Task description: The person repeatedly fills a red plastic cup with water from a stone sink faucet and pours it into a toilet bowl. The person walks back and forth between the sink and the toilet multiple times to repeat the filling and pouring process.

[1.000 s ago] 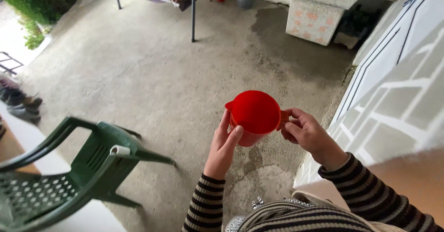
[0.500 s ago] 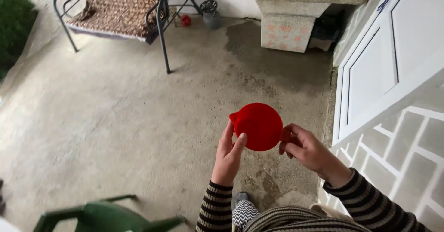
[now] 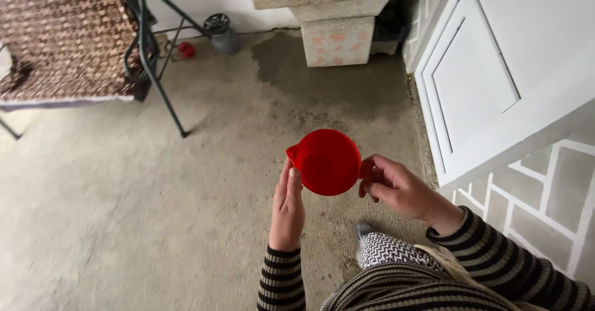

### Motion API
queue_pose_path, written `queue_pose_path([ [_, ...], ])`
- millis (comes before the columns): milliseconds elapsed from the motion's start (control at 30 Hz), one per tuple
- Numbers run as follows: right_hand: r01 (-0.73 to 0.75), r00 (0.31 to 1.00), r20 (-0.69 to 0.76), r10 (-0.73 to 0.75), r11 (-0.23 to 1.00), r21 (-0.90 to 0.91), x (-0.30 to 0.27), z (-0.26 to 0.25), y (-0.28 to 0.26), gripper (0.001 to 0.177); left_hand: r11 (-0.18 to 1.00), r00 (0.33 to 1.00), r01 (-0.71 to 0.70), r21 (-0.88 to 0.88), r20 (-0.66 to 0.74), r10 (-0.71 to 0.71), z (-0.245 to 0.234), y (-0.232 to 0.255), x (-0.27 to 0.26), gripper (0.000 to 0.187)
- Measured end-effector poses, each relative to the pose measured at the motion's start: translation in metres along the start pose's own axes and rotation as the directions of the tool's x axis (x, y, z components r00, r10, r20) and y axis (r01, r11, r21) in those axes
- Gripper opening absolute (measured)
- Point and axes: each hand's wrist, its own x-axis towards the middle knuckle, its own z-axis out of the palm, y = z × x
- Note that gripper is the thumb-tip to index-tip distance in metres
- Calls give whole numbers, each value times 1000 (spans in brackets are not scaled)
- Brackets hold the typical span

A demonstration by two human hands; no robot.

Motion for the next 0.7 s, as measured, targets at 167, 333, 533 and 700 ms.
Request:
queue_pose_path([
  [167, -11, 998, -69, 12, 1000, 6, 74, -44, -2, 29, 1000, 1000, 8, 27, 19, -9, -2, -21, 94, 68],
  [333, 95, 991, -97, -91, 995, 35, 165, -107, -25, 22, 1000, 999, -9, 19, 33, 8, 4, -30, 209, 69],
  [533, 82, 974, -206, -94, 995, -63, 242, -213, -37, 19, 991, 992, 84, 106, 86, -93, 45, -35, 354, 68],
  [700, 71, 948, -312, -61, 997, 20, 297, -262, -45, 21, 997, 984, 77, 32, 158, -81, 66, -56, 442, 68],
])
